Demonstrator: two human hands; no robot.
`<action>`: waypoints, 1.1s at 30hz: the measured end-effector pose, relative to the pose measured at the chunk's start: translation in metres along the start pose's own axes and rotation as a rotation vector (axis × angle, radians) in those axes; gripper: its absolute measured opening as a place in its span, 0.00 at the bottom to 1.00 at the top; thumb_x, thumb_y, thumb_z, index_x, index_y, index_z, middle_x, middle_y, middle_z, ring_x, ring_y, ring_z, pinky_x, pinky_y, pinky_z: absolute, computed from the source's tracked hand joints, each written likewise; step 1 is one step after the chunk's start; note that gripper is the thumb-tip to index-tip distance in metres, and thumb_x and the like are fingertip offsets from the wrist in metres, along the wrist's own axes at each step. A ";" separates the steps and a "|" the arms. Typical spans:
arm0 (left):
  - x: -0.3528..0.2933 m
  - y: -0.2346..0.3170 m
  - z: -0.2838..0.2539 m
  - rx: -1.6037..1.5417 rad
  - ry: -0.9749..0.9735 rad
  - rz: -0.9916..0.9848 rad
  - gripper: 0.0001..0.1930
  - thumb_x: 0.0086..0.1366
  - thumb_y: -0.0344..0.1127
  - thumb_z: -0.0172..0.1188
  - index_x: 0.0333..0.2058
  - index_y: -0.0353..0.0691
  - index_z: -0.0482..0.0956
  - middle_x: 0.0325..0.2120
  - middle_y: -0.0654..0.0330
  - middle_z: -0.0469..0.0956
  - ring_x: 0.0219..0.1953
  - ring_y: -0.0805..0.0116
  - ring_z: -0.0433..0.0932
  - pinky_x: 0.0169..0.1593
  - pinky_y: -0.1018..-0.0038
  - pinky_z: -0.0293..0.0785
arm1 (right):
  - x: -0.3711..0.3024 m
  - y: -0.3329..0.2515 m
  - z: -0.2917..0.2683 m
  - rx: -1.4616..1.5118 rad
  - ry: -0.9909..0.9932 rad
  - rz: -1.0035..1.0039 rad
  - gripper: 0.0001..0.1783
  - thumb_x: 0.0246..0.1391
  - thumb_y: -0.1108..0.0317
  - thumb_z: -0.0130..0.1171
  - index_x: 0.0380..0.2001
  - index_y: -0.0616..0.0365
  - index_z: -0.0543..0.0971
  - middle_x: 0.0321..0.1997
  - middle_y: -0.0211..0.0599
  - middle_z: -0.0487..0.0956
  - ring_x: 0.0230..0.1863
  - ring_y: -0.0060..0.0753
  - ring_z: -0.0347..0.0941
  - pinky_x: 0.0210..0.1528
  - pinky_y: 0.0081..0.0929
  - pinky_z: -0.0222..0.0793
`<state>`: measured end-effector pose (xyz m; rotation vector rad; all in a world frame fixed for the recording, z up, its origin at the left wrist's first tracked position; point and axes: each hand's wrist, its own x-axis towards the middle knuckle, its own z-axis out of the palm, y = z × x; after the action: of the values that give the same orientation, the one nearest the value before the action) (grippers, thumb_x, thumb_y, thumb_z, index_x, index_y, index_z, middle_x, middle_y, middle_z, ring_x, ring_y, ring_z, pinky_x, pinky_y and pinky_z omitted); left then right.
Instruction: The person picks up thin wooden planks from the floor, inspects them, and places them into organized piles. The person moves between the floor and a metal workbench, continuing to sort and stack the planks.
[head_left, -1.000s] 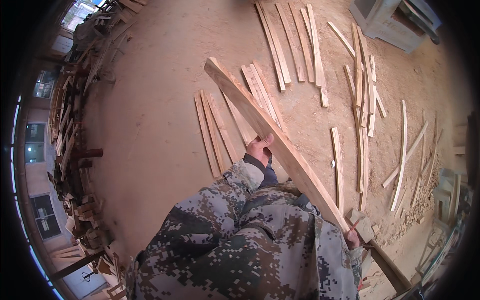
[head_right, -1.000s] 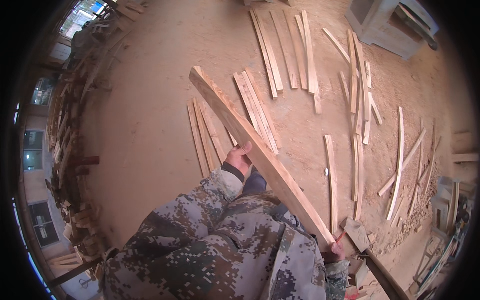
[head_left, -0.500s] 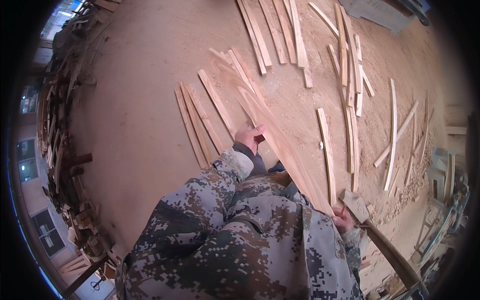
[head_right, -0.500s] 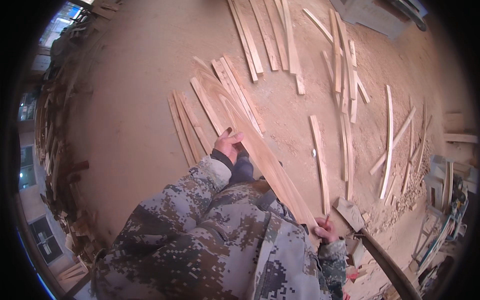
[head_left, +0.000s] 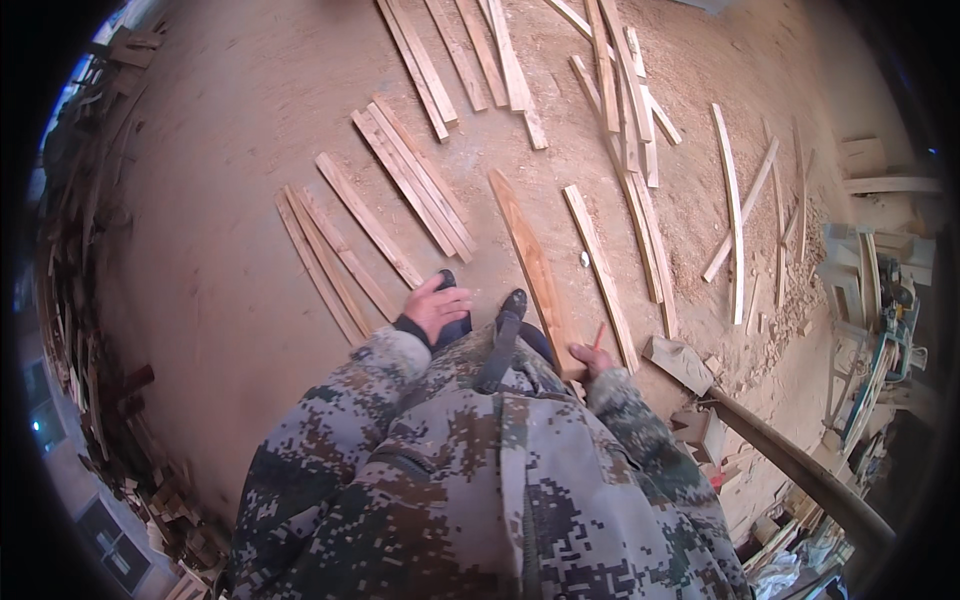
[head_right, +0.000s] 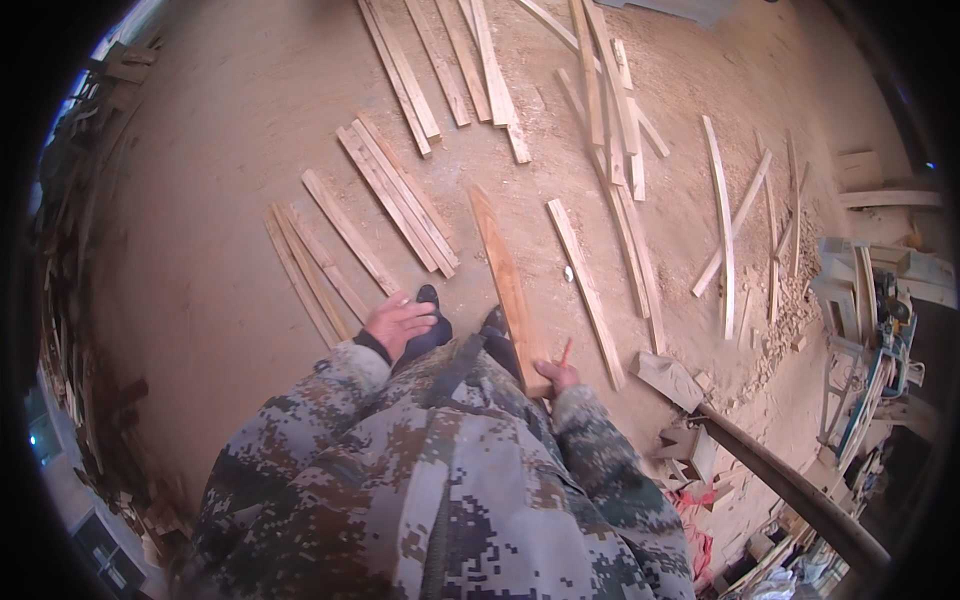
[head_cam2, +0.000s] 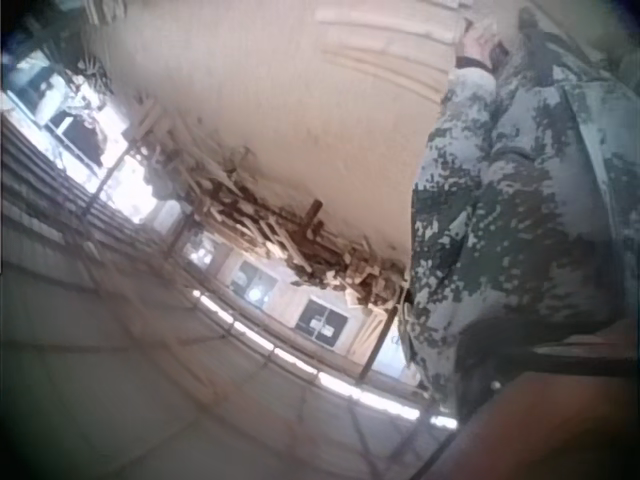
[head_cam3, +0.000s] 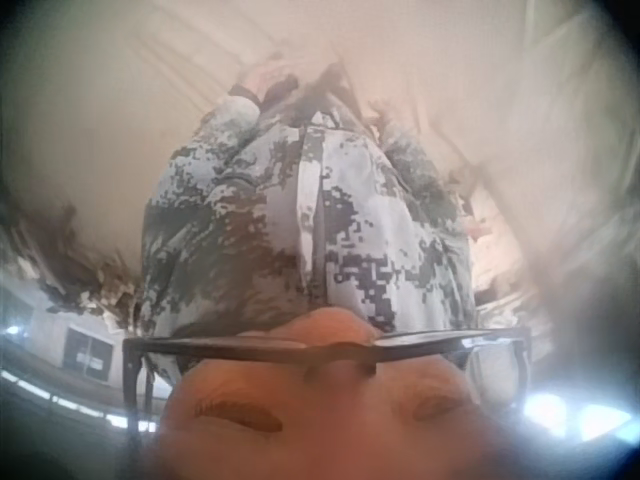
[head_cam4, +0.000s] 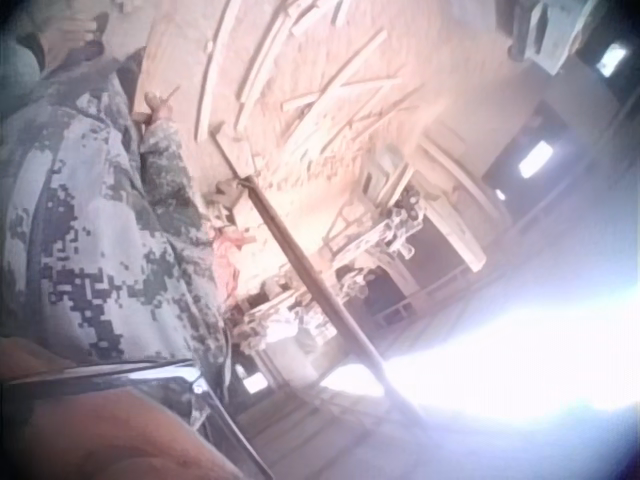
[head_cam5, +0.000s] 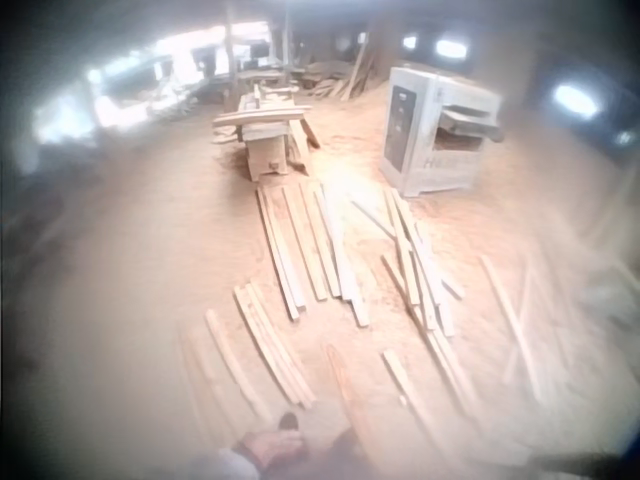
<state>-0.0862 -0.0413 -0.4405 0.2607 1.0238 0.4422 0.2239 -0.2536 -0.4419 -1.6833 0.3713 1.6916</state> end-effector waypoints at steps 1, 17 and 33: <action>-0.003 0.003 -0.012 -0.020 0.051 -0.008 0.41 0.67 0.31 0.57 0.71 0.34 0.42 0.51 0.40 0.77 0.47 0.50 0.81 0.52 0.61 0.77 | 0.018 0.002 0.001 0.002 0.041 0.013 0.24 0.52 0.64 0.66 0.49 0.70 0.77 0.42 0.44 0.84 0.37 0.42 0.82 0.39 0.37 0.78; -0.041 -0.010 -0.052 0.065 0.363 -0.018 0.41 0.69 0.30 0.52 0.72 0.37 0.36 0.52 0.41 0.76 0.44 0.51 0.82 0.51 0.58 0.78 | 0.054 0.019 -0.049 0.388 0.127 0.143 0.28 0.60 0.45 0.54 0.52 0.57 0.72 0.31 0.46 0.78 0.18 0.38 0.66 0.14 0.32 0.57; -0.036 -0.016 -0.055 0.149 0.405 -0.021 0.40 0.68 0.31 0.55 0.71 0.31 0.41 0.48 0.41 0.79 0.43 0.51 0.82 0.47 0.59 0.80 | 0.044 0.012 -0.061 0.167 -0.026 0.119 0.27 0.53 0.38 0.57 0.38 0.52 0.78 0.19 0.33 0.72 0.14 0.31 0.61 0.14 0.30 0.51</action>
<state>-0.1463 -0.0726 -0.4472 0.3001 1.4578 0.4090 0.2661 -0.2897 -0.4938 -1.5425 0.5946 1.7150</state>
